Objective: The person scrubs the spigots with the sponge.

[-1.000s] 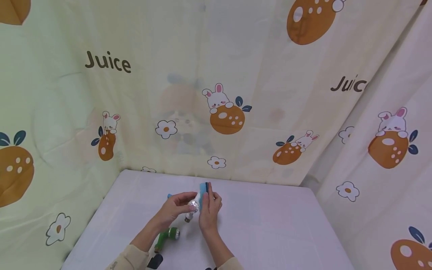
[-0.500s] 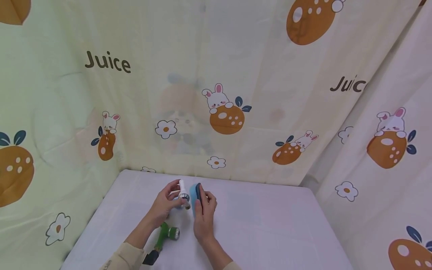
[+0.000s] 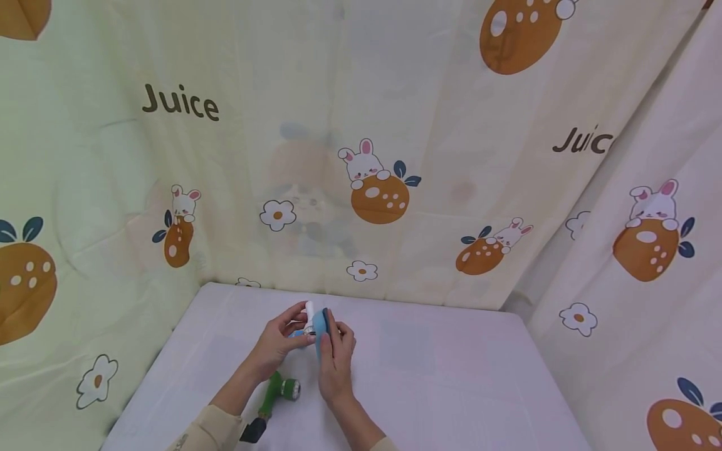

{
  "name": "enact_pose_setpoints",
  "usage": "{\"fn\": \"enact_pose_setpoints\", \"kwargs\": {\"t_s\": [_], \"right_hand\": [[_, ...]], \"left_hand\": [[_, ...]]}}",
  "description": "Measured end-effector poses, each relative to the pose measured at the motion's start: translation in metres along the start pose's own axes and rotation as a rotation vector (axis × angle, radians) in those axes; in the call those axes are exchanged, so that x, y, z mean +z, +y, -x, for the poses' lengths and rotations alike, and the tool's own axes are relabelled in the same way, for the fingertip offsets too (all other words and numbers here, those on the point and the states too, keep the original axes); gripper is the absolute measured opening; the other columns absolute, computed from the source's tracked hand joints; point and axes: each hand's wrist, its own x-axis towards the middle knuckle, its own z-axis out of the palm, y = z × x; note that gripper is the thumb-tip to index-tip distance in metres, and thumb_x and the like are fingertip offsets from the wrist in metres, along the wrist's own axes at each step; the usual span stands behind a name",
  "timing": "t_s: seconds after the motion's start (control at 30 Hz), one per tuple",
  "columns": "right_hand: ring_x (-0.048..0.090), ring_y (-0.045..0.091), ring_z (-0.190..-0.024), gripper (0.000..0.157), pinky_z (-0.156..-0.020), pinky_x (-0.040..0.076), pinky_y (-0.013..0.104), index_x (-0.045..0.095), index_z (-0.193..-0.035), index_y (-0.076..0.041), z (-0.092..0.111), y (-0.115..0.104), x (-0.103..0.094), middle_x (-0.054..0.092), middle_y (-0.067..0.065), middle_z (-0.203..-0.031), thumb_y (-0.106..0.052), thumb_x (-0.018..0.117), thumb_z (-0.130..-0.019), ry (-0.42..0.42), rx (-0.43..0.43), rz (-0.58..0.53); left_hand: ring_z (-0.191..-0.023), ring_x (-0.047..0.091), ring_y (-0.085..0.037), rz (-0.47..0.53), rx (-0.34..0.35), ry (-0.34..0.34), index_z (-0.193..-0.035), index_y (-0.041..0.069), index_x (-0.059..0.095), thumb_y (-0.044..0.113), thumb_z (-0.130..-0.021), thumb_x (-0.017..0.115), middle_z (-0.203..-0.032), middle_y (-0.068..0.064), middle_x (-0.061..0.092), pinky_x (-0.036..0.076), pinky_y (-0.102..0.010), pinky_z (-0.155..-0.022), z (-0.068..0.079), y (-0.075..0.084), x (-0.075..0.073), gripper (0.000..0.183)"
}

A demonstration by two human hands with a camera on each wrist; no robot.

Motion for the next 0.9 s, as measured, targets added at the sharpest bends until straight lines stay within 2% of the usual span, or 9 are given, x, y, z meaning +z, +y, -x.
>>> {"fn": "enact_pose_setpoints", "kwargs": {"t_s": [0.2,0.4,0.6,0.77,0.9], "right_hand": [[0.032,0.025,-0.124,0.049,-0.09,0.039,0.038,0.037,-0.162,-0.033,-0.002,0.0,0.002,0.035,0.009,-0.142,-0.04,0.028,-0.115,-0.008,0.03,0.016],[0.032,0.028,-0.127,0.054,-0.089,0.041,0.037,0.037,-0.162,-0.029,-0.005,0.002,0.0,0.034,0.011,-0.143,-0.048,0.024,-0.114,-0.025,0.108,0.049],[0.032,0.028,-0.127,0.063,-0.092,0.04,0.037,0.041,-0.161,-0.017,-0.008,0.008,-0.005,0.034,0.012,-0.142,-0.052,0.021,-0.113,-0.038,0.171,0.004],[0.034,0.027,-0.126,0.067,-0.093,0.04,0.037,0.046,-0.155,-0.003,-0.009,0.012,-0.005,0.035,0.013,-0.143,-0.05,0.022,-0.113,-0.016,0.189,0.004],[0.035,0.027,-0.125,0.066,-0.093,0.04,0.038,0.052,-0.148,0.002,-0.01,0.015,-0.004,0.037,0.013,-0.142,-0.047,0.024,-0.114,0.011,0.189,0.019]], "left_hand": [[-0.135,0.049,-0.028,-0.017,0.017,-0.014,-0.157,0.024,0.047,0.015,-0.086,0.086,-0.138,-0.011,0.059,0.055,-0.036,-0.104,0.002,0.004,0.002,0.082],[-0.13,0.053,-0.03,-0.056,0.028,-0.059,-0.157,0.022,0.047,0.013,-0.086,0.087,-0.139,-0.014,0.058,0.056,-0.036,-0.104,0.003,0.006,0.003,0.081],[-0.13,0.055,-0.028,-0.088,0.032,-0.071,-0.156,0.022,0.047,0.014,-0.084,0.088,-0.139,-0.012,0.056,0.052,-0.041,-0.109,0.004,0.008,0.01,0.083],[-0.132,0.054,-0.031,-0.076,0.036,-0.064,-0.154,0.025,0.05,0.016,-0.082,0.09,-0.14,-0.013,0.056,0.052,-0.038,-0.107,0.005,0.009,0.014,0.083],[-0.133,0.053,-0.032,-0.068,0.044,-0.06,-0.157,0.02,0.047,0.017,-0.08,0.092,-0.14,-0.014,0.056,0.052,-0.035,-0.106,0.005,0.009,0.016,0.088]]}}
